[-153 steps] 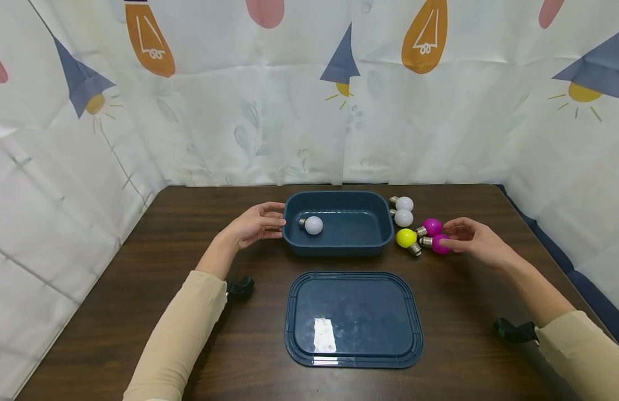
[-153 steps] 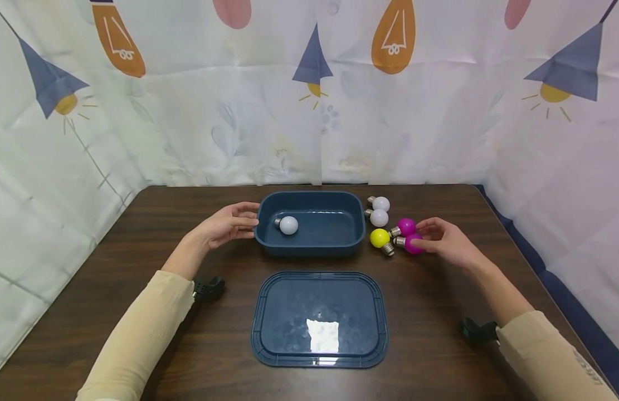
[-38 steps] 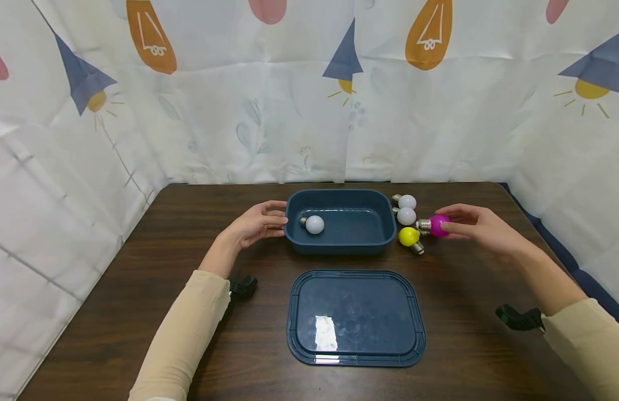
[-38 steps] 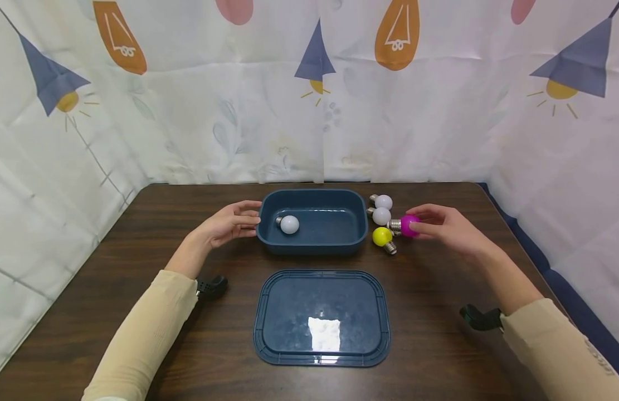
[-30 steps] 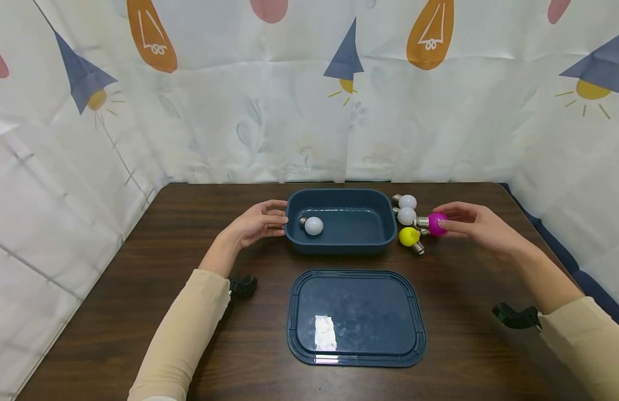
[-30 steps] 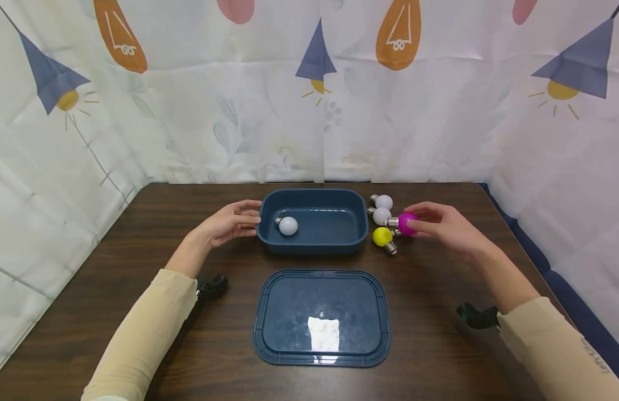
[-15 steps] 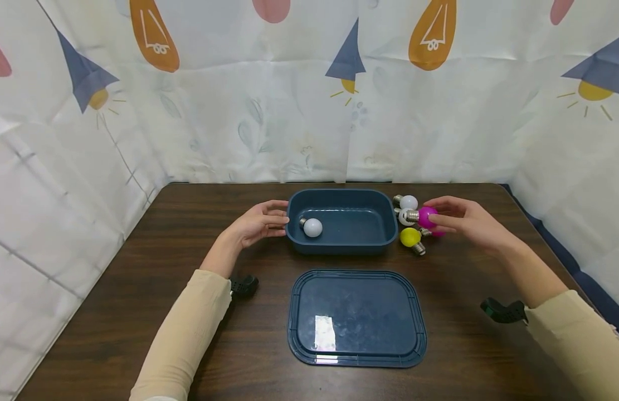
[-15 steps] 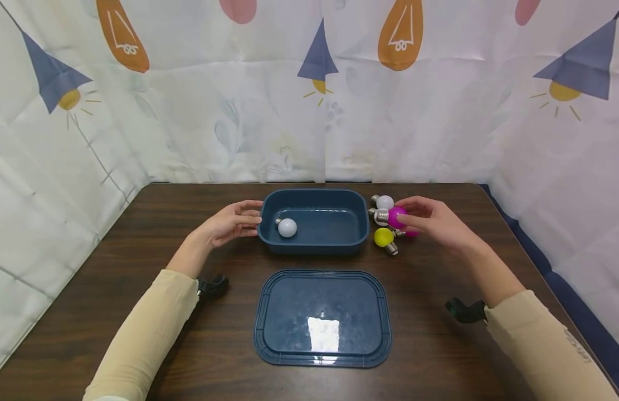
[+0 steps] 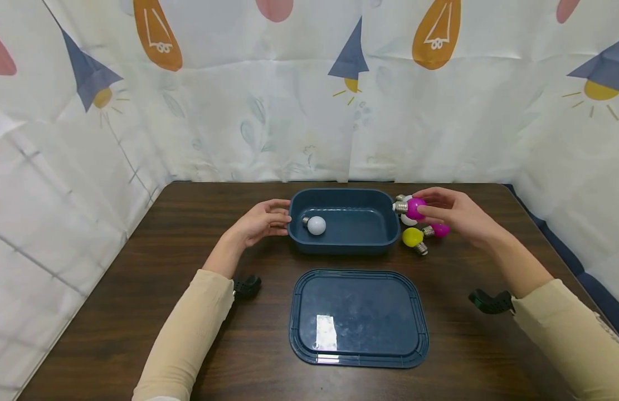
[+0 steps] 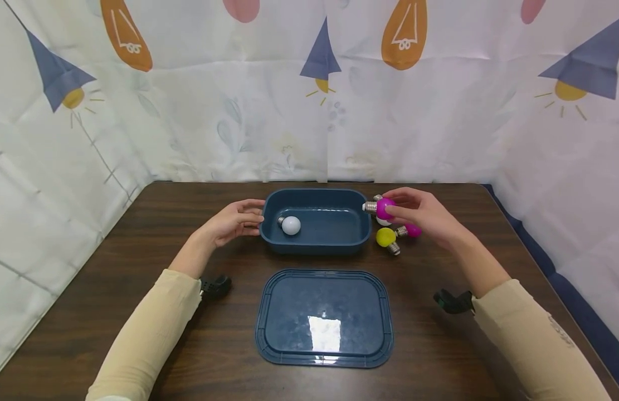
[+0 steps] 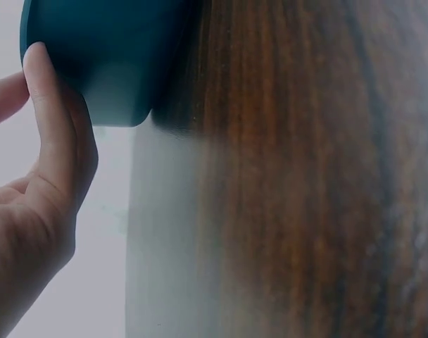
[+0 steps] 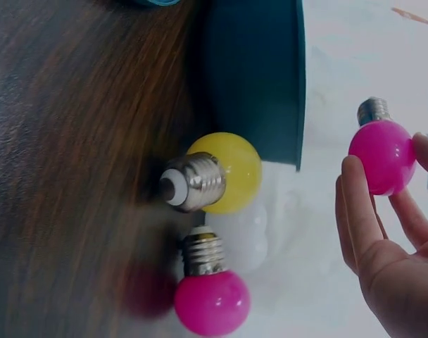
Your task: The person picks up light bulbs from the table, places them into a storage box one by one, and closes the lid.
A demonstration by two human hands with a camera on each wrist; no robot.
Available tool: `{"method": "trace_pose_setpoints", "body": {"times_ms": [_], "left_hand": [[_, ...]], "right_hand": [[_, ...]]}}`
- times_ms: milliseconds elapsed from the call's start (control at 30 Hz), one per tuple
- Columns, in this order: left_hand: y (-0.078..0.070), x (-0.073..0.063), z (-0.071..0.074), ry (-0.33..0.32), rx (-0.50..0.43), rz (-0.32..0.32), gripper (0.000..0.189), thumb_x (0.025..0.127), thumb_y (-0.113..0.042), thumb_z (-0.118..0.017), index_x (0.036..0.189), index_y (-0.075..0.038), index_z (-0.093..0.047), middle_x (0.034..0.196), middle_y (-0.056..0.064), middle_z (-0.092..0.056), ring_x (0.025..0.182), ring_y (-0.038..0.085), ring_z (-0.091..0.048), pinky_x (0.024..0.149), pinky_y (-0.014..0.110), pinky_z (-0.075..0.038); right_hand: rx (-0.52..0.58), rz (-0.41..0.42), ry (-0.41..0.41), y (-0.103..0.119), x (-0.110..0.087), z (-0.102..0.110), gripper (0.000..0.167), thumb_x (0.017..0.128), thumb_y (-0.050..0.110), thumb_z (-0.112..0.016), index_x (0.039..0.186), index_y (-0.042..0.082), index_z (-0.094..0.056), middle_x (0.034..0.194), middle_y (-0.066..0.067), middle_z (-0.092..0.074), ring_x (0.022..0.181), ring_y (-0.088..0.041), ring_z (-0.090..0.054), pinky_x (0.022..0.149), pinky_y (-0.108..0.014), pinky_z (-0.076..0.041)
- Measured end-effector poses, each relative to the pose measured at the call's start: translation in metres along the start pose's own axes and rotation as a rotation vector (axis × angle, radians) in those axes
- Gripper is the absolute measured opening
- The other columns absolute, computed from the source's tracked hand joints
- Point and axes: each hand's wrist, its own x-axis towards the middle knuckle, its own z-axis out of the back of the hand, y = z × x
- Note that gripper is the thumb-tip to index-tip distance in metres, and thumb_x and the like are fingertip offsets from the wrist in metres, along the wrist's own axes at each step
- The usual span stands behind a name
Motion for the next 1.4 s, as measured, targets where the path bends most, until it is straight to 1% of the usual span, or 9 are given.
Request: {"method": "trace_pose_setpoints", "body": {"times_ms": [133, 267, 467, 633, 800, 1033, 1200, 1300, 1400], "left_hand": [[0.000, 0.000, 0.001, 0.003, 0.004, 0.001, 0.056, 0.105, -0.003, -0.056, 0.156, -0.001, -0.034, 0.131, 0.023, -0.055, 0.095, 0.018, -0.069, 0.084, 0.033, -0.061], [-0.001, -0.001, 0.000, 0.000, -0.007, 0.004, 0.058, 0.103, -0.002, -0.058, 0.157, -0.002, -0.034, 0.133, 0.025, -0.055, 0.093, 0.018, -0.069, 0.083, 0.033, -0.061], [-0.003, -0.002, -0.001, -0.004, -0.008, 0.004, 0.059, 0.102, -0.001, -0.058, 0.156, -0.001, -0.035, 0.129, 0.023, -0.056, 0.091, 0.018, -0.069, 0.082, 0.032, -0.061], [-0.002, -0.002, -0.001, -0.006, -0.006, 0.000, 0.059, 0.103, -0.002, -0.058, 0.157, -0.001, -0.034, 0.127, 0.021, -0.057, 0.091, 0.017, -0.068, 0.082, 0.031, -0.061], [0.000, 0.000, -0.001, -0.012, -0.014, 0.001, 0.058, 0.103, -0.002, -0.058, 0.156, -0.002, -0.035, 0.127, 0.020, -0.057, 0.090, 0.016, -0.069, 0.081, 0.031, -0.061], [0.001, 0.001, -0.002, -0.010, -0.045, 0.001, 0.057, 0.103, -0.001, -0.057, 0.156, -0.002, -0.035, 0.119, 0.016, -0.058, 0.088, 0.016, -0.068, 0.079, 0.029, -0.061], [0.003, 0.001, -0.001, 0.005, -0.049, -0.007, 0.058, 0.104, -0.002, -0.056, 0.157, -0.001, -0.033, 0.119, 0.016, -0.059, 0.090, 0.016, -0.068, 0.081, 0.029, -0.061], [0.003, 0.000, -0.001, 0.005, -0.052, -0.005, 0.059, 0.104, -0.002, -0.056, 0.158, -0.001, -0.032, 0.120, 0.016, -0.059, 0.092, 0.016, -0.067, 0.081, 0.029, -0.061], [0.003, -0.001, 0.000, 0.003, -0.058, -0.004, 0.059, 0.104, -0.002, -0.057, 0.157, -0.002, -0.033, 0.118, 0.014, -0.059, 0.091, 0.017, -0.067, 0.081, 0.029, -0.061]], "right_hand": [[0.015, 0.029, 0.013, 0.005, 0.003, -0.002, 0.051, 0.103, 0.030, -0.066, 0.144, 0.003, -0.051, 0.136, -0.019, -0.056, 0.110, -0.029, -0.069, 0.095, -0.034, -0.057], [0.023, 0.036, 0.008, 0.010, 0.006, -0.003, 0.051, 0.103, 0.028, -0.067, 0.144, 0.003, -0.051, 0.134, -0.018, -0.057, 0.109, -0.026, -0.069, 0.095, -0.033, -0.057], [0.051, 0.049, 0.026, 0.017, 0.010, -0.005, 0.051, 0.103, 0.024, -0.066, 0.146, 0.001, -0.049, 0.137, -0.019, -0.056, 0.110, -0.018, -0.066, 0.092, -0.027, -0.057], [0.047, 0.061, 0.046, 0.021, 0.013, -0.010, 0.052, 0.104, 0.024, -0.065, 0.146, 0.000, -0.049, 0.139, -0.020, -0.054, 0.111, -0.017, -0.065, 0.091, -0.025, -0.057], [0.040, 0.062, 0.058, 0.023, 0.016, -0.013, 0.052, 0.103, 0.027, -0.066, 0.146, 0.001, -0.049, 0.141, -0.020, -0.054, 0.112, -0.021, -0.067, 0.092, -0.025, -0.056], [0.015, 0.065, 0.065, 0.022, 0.023, -0.020, 0.051, 0.102, 0.030, -0.067, 0.144, 0.004, -0.052, 0.137, -0.019, -0.057, 0.116, -0.038, -0.065, 0.093, -0.030, -0.057], [0.035, 0.073, 0.073, 0.020, 0.028, -0.026, 0.051, 0.101, 0.029, -0.069, 0.143, 0.004, -0.053, 0.135, -0.019, -0.058, 0.115, -0.038, -0.065, 0.092, -0.031, -0.057], [0.048, 0.078, 0.080, 0.020, 0.032, -0.030, 0.050, 0.101, 0.028, -0.069, 0.142, 0.003, -0.054, 0.134, -0.019, -0.058, 0.114, -0.036, -0.065, 0.095, -0.036, -0.057], [0.058, 0.084, 0.092, 0.020, 0.035, -0.034, 0.049, 0.101, 0.026, -0.069, 0.142, 0.002, -0.054, 0.134, -0.020, -0.058, 0.114, -0.039, -0.064, 0.098, -0.043, -0.055]]}}
